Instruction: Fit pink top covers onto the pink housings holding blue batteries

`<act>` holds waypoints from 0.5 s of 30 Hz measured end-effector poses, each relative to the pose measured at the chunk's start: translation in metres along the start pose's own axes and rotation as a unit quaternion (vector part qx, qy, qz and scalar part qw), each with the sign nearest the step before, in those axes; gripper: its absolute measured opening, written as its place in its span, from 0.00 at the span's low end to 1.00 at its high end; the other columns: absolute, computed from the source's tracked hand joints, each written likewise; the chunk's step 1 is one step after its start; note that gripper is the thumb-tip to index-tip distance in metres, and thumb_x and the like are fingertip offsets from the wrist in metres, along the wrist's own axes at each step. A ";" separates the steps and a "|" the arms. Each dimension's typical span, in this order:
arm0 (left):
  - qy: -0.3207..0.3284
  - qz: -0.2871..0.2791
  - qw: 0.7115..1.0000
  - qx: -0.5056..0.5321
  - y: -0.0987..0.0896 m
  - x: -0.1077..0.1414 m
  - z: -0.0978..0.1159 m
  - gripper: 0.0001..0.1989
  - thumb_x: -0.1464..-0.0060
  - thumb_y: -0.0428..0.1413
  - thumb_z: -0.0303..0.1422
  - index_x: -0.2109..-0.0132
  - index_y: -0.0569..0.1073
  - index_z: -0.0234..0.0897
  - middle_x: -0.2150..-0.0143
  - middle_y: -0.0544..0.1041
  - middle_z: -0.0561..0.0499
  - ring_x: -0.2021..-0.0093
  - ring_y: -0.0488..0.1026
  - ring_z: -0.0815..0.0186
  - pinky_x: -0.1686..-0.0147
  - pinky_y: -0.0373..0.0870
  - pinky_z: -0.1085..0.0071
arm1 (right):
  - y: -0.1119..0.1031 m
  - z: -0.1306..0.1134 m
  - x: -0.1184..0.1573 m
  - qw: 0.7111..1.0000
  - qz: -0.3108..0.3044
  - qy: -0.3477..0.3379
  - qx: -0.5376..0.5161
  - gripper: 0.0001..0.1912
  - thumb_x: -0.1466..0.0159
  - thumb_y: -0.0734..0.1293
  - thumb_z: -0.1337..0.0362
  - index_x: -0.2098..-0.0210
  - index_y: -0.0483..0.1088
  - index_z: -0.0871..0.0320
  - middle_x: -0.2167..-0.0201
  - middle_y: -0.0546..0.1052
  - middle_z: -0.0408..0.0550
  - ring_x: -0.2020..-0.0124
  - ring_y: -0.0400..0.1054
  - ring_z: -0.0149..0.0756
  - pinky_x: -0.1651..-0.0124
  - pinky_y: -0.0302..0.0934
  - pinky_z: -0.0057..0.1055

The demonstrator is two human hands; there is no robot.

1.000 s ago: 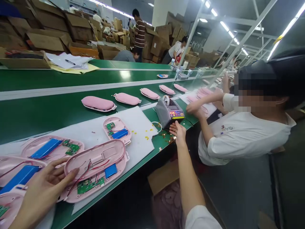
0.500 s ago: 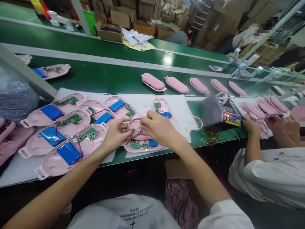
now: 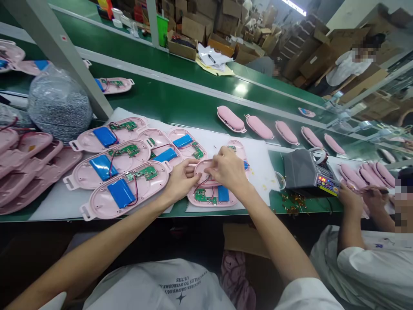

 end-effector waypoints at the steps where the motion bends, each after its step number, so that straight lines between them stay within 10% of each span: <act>1: 0.007 0.004 1.000 -0.014 -0.001 0.001 0.001 0.18 0.50 0.58 0.26 0.50 0.68 0.35 0.63 0.80 0.46 0.66 0.79 0.63 0.70 0.75 0.72 | -0.003 0.007 -0.002 0.999 0.009 0.025 -0.024 0.14 0.43 0.73 0.53 0.66 0.71 0.56 0.62 0.72 0.49 0.60 0.65 0.40 0.68 0.52 0.30; 6: 0.099 -0.009 0.981 -0.167 -0.006 0.004 0.014 0.19 0.45 0.57 0.31 0.45 0.68 0.38 0.52 0.78 0.47 0.53 0.77 0.60 0.55 0.73 0.66 | -0.013 0.031 0.000 0.988 -0.067 0.016 -0.138 0.06 0.38 0.67 0.60 0.64 0.73 0.55 0.67 0.78 0.44 0.65 0.70 0.36 0.62 0.58 0.31; 11: 0.164 -0.148 0.927 -0.303 -0.010 0.011 0.023 0.10 0.38 0.51 0.33 0.54 0.75 0.37 0.62 0.80 0.50 0.61 0.78 0.62 0.59 0.73 0.68 | -0.024 0.012 0.052 0.989 0.019 -0.019 -0.143 0.09 0.35 0.63 0.59 0.66 0.72 0.56 0.68 0.77 0.47 0.67 0.70 0.37 0.62 0.61 0.33; 15: 0.284 -0.327 0.795 -0.425 -0.009 0.026 0.038 0.18 0.39 0.46 0.22 0.45 0.69 0.38 0.42 0.73 0.43 0.41 0.69 0.61 0.40 0.65 0.63 | 0.000 -0.009 0.096 0.992 -0.016 -0.050 -0.111 0.12 0.38 0.66 0.58 0.56 0.71 0.55 0.54 0.74 0.54 0.55 0.69 0.45 0.55 0.64 0.39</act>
Point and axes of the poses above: each hand's wrist, its own x-axis away from the middle knuckle, its own y-axis out of the palm, z = x × y, the point moved 2 cm from there along -x, towards the middle knuckle
